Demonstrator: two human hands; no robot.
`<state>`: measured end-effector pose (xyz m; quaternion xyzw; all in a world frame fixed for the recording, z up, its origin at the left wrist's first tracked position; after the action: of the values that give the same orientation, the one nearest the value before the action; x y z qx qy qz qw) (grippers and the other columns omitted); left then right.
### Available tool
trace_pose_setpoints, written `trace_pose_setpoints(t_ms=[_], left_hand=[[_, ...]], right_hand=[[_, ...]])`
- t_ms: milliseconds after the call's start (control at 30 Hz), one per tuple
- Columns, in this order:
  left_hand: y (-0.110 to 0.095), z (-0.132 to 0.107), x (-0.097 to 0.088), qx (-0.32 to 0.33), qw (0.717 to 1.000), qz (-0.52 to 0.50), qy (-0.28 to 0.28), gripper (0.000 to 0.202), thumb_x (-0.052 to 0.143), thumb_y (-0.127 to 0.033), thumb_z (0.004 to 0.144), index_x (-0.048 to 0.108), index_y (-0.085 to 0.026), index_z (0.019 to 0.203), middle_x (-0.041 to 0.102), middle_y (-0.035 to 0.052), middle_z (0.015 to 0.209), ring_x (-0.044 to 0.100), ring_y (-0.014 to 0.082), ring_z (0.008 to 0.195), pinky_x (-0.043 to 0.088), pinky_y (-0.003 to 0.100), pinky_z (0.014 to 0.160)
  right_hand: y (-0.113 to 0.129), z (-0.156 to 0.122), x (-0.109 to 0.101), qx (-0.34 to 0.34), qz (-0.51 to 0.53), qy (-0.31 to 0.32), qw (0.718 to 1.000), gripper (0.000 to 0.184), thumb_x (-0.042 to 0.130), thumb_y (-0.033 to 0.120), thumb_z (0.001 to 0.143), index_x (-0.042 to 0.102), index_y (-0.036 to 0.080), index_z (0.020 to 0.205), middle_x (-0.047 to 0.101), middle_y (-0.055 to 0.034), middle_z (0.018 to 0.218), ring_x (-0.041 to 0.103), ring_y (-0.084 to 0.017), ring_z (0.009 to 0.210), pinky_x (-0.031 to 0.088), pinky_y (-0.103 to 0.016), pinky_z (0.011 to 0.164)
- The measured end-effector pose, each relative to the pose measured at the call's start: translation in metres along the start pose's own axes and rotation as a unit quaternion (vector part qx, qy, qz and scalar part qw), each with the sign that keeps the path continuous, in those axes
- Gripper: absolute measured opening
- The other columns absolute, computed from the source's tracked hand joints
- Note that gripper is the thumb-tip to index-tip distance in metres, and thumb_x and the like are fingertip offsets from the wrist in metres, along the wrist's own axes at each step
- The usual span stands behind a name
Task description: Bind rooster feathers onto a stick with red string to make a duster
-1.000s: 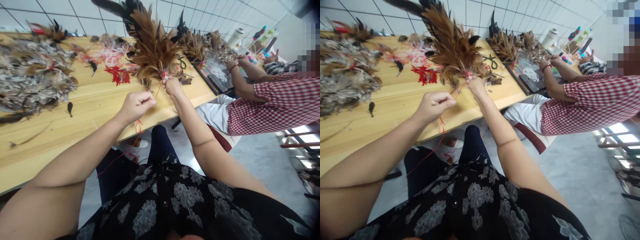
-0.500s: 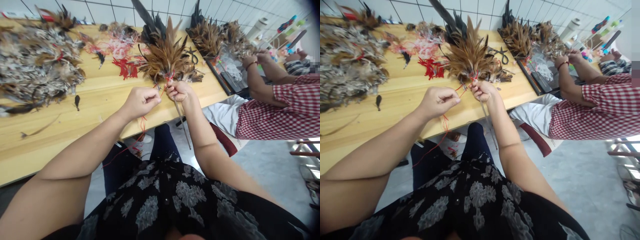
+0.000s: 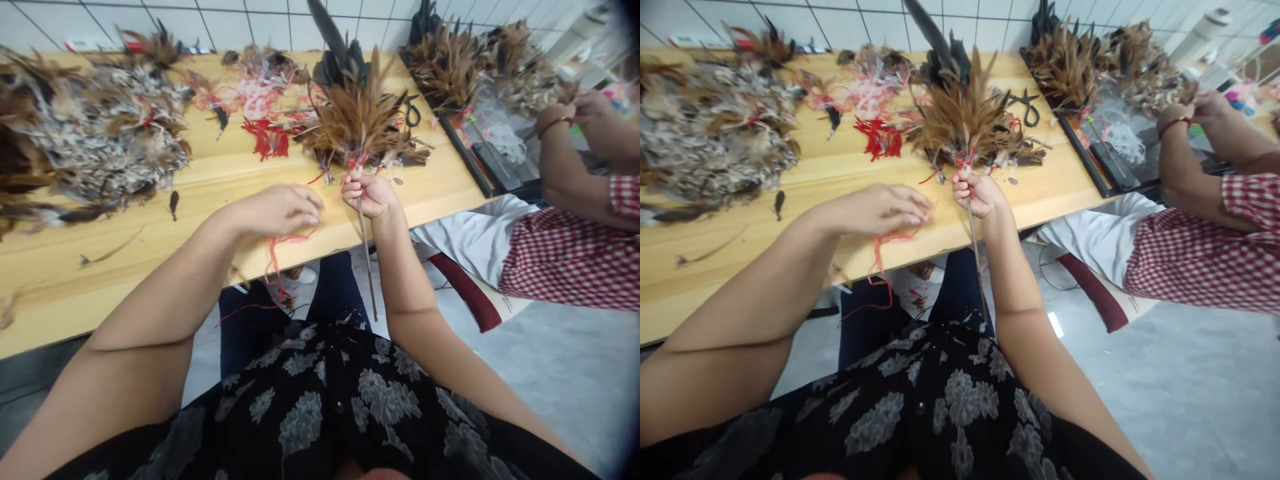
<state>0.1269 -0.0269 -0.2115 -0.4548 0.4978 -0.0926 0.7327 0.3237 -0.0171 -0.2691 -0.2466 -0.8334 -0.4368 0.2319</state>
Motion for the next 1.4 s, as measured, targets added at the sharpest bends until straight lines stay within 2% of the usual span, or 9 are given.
trace_pose_setpoints(t_ms=[133,233,333,500,667,900,1133,1267,1400], left_hand=[[0.032,-0.004,-0.063,-0.126,0.971,0.11,-0.173,0.016,0.068,-0.018,0.097,0.081,-0.017,0.089,0.073,0.0049,0.086,0.062,0.0223,0.093,0.048,0.035,0.106],[0.057,0.001,-0.086,-0.186,0.95,0.118,-0.22,0.017,0.072,-0.014,0.094,0.073,-0.017,0.078,0.056,0.0002,0.065,0.052,0.0196,0.084,0.045,0.033,0.104],[0.071,0.021,-0.073,-0.196,0.949,0.122,-0.217,0.019,0.074,-0.014,0.088,0.068,-0.02,0.071,0.051,-0.0013,0.061,0.051,0.0195,0.081,0.045,0.031,0.096],[0.084,0.065,-0.021,-0.184,0.946,0.101,-0.247,0.036,0.079,-0.029,0.082,0.052,-0.024,0.059,0.038,0.0007,0.056,0.063,0.0265,0.092,0.046,0.032,0.091],[0.098,0.098,0.001,-0.103,0.951,0.037,-0.29,0.034,0.081,-0.032,0.071,0.048,-0.024,0.065,0.056,0.0053,0.07,0.069,0.0328,0.111,0.052,0.032,0.094],[0.099,0.067,-0.017,-0.149,0.955,-0.053,-0.25,0.036,0.085,-0.025,0.072,0.052,-0.023,0.059,0.049,0.0017,0.054,0.072,0.0282,0.088,0.054,0.032,0.077],[0.039,0.048,-0.011,-0.129,0.89,-0.368,-0.235,0.022,0.083,-0.026,0.09,0.067,-0.015,0.079,0.071,0.006,0.078,0.068,0.0142,0.072,0.051,0.026,0.063],[0.021,0.055,-0.004,-0.117,0.89,-0.353,-0.263,0.018,0.08,-0.02,0.096,0.068,-0.014,0.085,0.068,0.0043,0.078,0.075,0.0179,0.078,0.056,0.026,0.066],[0.031,0.063,0.009,-0.123,0.901,-0.325,-0.26,0.016,0.083,-0.014,0.091,0.068,-0.014,0.087,0.07,0.0032,0.073,0.073,0.0176,0.071,0.059,0.027,0.065]], right_hand=[[0.005,-0.005,0.003,-0.052,-0.053,0.022,0.997,0.035,0.052,0.006,0.107,0.04,0.02,0.077,0.049,0.0064,0.069,0.033,-0.003,0.051,0.028,-0.009,0.048],[0.009,-0.011,0.007,-0.097,-0.105,0.03,0.989,0.041,0.06,0.008,0.105,0.034,0.021,0.076,0.046,0.0068,0.071,0.028,-0.003,0.052,0.027,-0.011,0.048],[0.012,-0.015,0.01,-0.116,-0.113,0.029,0.986,0.044,0.061,0.011,0.105,0.031,0.021,0.074,0.045,0.0066,0.071,0.026,-0.004,0.052,0.027,-0.012,0.048],[0.012,-0.01,0.007,-0.114,-0.105,0.027,0.988,0.038,0.058,0.013,0.107,0.039,0.022,0.076,0.046,0.0061,0.072,0.028,-0.005,0.053,0.029,-0.012,0.047],[0.01,-0.005,0.004,-0.108,-0.1,0.022,0.989,0.038,0.06,0.016,0.108,0.038,0.022,0.077,0.046,0.0071,0.069,0.029,-0.004,0.052,0.029,-0.012,0.047],[0.005,-0.007,0.009,-0.062,-0.04,0.02,0.997,0.036,0.05,0.013,0.112,0.041,0.021,0.078,0.051,0.0068,0.067,0.031,-0.004,0.049,0.027,-0.013,0.046],[0.001,-0.003,0.009,-0.069,-0.052,0.022,0.996,0.033,0.046,0.008,0.109,0.044,0.02,0.078,0.052,0.0056,0.067,0.034,-0.004,0.05,0.029,-0.012,0.048],[-0.003,-0.003,0.012,-0.08,-0.094,0.009,0.992,0.034,0.048,0.008,0.108,0.044,0.02,0.076,0.052,0.0047,0.067,0.037,-0.004,0.051,0.03,-0.012,0.049],[-0.006,-0.002,0.016,-0.08,-0.13,0.011,0.988,0.03,0.049,0.005,0.105,0.05,0.018,0.078,0.053,0.0053,0.065,0.038,-0.003,0.049,0.029,-0.012,0.048]])
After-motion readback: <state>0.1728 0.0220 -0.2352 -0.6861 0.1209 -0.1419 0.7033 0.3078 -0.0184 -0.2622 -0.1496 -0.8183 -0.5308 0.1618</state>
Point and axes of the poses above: each hand's wrist, its own z-axis towards the middle knuckle, its own x-axis out of the palm, y = z × x, the point moved 5 cm from there along z, towards the middle knuckle
